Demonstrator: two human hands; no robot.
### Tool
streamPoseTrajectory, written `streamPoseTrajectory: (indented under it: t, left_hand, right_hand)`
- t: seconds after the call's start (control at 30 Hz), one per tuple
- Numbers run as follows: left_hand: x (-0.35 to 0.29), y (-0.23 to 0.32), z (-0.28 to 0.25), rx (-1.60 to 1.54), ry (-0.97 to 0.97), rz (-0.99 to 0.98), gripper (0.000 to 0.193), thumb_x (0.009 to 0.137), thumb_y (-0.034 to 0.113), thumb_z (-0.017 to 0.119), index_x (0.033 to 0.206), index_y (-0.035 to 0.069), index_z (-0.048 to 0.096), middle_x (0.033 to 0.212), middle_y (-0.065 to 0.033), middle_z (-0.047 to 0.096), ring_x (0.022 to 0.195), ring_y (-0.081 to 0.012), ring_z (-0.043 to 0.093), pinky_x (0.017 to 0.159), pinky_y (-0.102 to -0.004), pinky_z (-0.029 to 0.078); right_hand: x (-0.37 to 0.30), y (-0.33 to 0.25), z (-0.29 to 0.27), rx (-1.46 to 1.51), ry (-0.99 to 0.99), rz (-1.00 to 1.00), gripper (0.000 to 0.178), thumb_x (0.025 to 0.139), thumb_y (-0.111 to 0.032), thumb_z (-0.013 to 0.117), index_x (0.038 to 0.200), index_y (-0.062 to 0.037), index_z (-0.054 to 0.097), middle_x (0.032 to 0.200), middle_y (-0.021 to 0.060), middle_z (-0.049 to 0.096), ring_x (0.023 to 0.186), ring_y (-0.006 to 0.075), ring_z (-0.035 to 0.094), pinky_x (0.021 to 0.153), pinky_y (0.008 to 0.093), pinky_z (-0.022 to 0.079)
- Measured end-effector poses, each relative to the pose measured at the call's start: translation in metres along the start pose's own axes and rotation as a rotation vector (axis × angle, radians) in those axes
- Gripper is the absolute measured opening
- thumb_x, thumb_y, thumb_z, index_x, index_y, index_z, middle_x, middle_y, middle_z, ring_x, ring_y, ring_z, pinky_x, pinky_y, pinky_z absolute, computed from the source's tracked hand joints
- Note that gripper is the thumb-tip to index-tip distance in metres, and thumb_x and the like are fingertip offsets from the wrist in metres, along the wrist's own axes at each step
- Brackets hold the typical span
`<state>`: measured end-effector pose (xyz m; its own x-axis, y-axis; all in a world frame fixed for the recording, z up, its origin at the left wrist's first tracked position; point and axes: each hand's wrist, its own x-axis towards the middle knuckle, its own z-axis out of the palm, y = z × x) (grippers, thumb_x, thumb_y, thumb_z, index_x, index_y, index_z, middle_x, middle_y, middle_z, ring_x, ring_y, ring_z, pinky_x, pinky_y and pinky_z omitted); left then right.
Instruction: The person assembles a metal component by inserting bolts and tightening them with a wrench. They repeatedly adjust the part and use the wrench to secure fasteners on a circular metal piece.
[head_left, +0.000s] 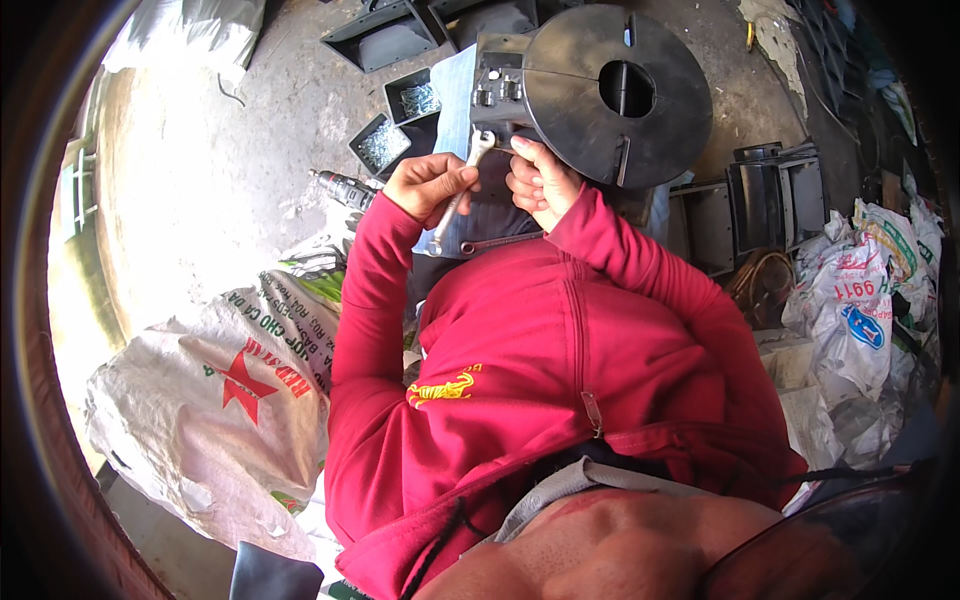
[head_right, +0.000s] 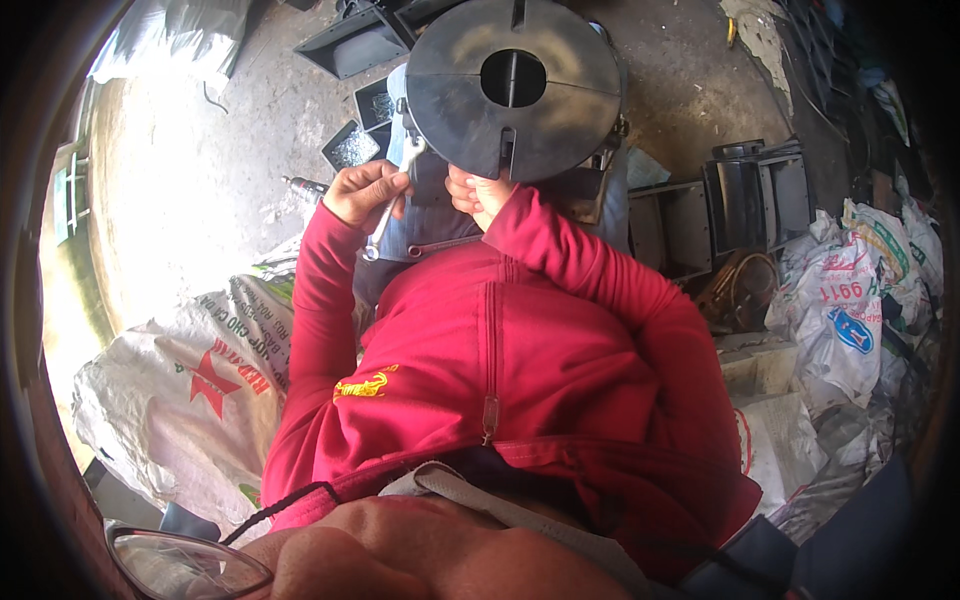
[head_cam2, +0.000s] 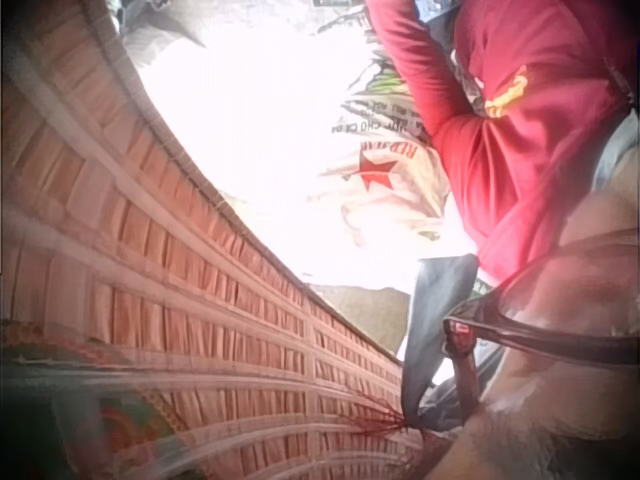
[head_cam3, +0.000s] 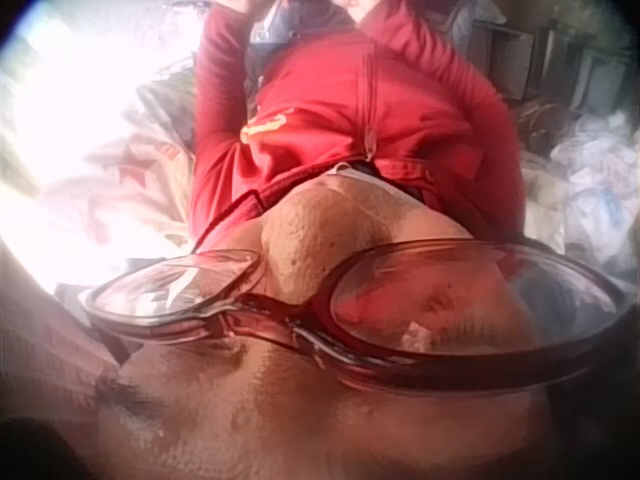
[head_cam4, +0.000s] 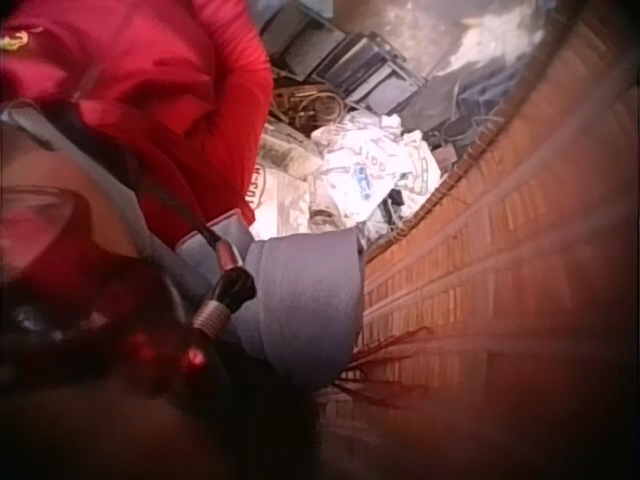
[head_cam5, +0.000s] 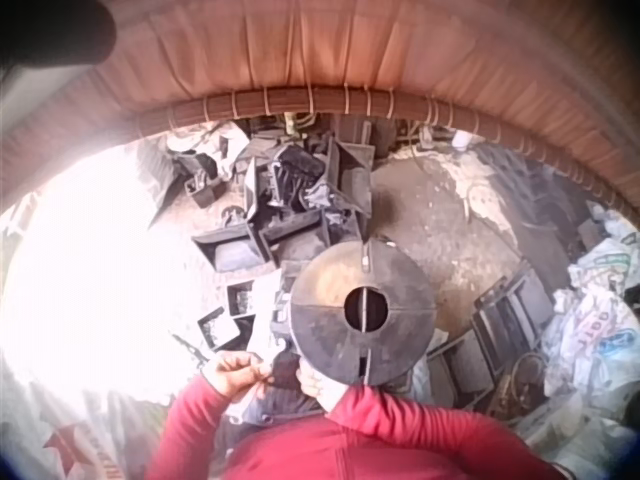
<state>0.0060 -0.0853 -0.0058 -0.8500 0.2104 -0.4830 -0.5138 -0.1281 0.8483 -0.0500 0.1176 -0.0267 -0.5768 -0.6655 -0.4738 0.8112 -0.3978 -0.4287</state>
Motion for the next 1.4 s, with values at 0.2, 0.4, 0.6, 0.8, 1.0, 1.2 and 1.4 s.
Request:
streamPoseTrajectory:
  t: [0.2, 0.4, 0.6, 0.8, 1.0, 1.2, 1.4]
  left_hand:
    - [-0.006, 0.003, 0.041, -0.179, 0.049, -0.043, 0.022, 0.093, 0.024, 0.057, 0.087, 0.002, 0.062, 0.071, -0.0069, 0.067, 0.040, -0.0085, 0.051, 0.037, -0.0203, 0.038]
    - [0.010, -0.001, 0.064, -0.454, 0.048, -0.068, 0.026, 0.095, 0.026, 0.053, 0.095, 0.001, 0.060, 0.083, -0.0123, 0.069, 0.059, -0.0172, 0.067, 0.040, -0.0227, 0.044]
    - [0.005, 0.010, 0.056, -0.258, 0.136, -0.114, 0.026, 0.093, 0.028, 0.055, 0.089, 0.004, 0.064, 0.077, -0.0062, 0.067, 0.047, -0.0097, 0.054, 0.039, -0.0201, 0.037]
    - [0.006, 0.001, 0.002, 0.017, 0.059, 0.020, 0.025, 0.093, 0.027, 0.059, 0.084, 0.004, 0.065, 0.061, -0.0011, 0.061, 0.040, -0.0043, 0.044, 0.040, -0.0196, 0.031]
    - [-0.007, 0.005, 0.038, -0.165, 0.072, -0.071, 0.025, 0.094, 0.025, 0.056, 0.088, 0.002, 0.062, 0.068, -0.0074, 0.066, 0.039, -0.0084, 0.051, 0.036, -0.0209, 0.038]
    - [0.006, -0.003, 0.060, -0.323, 0.089, -0.037, 0.026, 0.095, 0.027, 0.054, 0.089, 0.002, 0.060, 0.077, -0.0089, 0.068, 0.051, -0.0137, 0.063, 0.038, -0.0210, 0.045]
    - [0.014, 0.002, 0.069, -0.520, 0.067, 0.003, 0.027, 0.096, 0.026, 0.051, 0.093, 0.000, 0.059, 0.083, -0.0119, 0.069, 0.062, -0.0171, 0.067, 0.041, -0.0238, 0.047]
  right_hand:
    - [0.000, 0.000, -0.001, -0.047, -0.016, -0.009, 0.042, 0.089, -0.034, 0.058, 0.058, -0.0162, 0.035, 0.047, -0.0071, 0.030, 0.039, 0.0024, 0.027, 0.036, 0.0188, 0.022]
    - [-0.014, -0.005, 0.017, -0.014, 0.120, 0.052, 0.040, 0.088, -0.038, 0.059, 0.062, -0.0113, 0.044, 0.048, -0.0042, 0.034, 0.037, 0.0081, 0.033, 0.040, 0.0246, 0.038]
    - [-0.001, 0.004, 0.002, -0.046, 0.212, 0.030, 0.040, 0.089, -0.036, 0.058, 0.062, -0.0143, 0.038, 0.049, -0.0053, 0.032, 0.040, 0.0045, 0.031, 0.036, 0.0194, 0.027]
    - [0.002, 0.002, -0.004, 0.020, -0.063, -0.006, 0.041, 0.092, -0.030, 0.056, 0.061, -0.0164, 0.032, 0.049, -0.0076, 0.028, 0.040, 0.0018, 0.025, 0.036, 0.0184, 0.019]
    - [-0.001, -0.002, 0.001, -0.034, -0.017, -0.008, 0.044, 0.091, -0.033, 0.056, 0.058, -0.0165, 0.033, 0.048, -0.0067, 0.030, 0.040, 0.0024, 0.026, 0.037, 0.0184, 0.022]
    - [-0.004, -0.001, 0.008, -0.081, 0.229, 0.087, 0.044, 0.089, -0.042, 0.056, 0.058, -0.0151, 0.040, 0.048, -0.0048, 0.033, 0.040, 0.0062, 0.028, 0.041, 0.0219, 0.029]
    - [-0.006, -0.003, 0.005, -0.013, 0.014, 0.028, 0.035, 0.088, -0.040, 0.059, 0.071, -0.0106, 0.050, 0.049, -0.0043, 0.036, 0.037, 0.0085, 0.040, 0.038, 0.0297, 0.046]
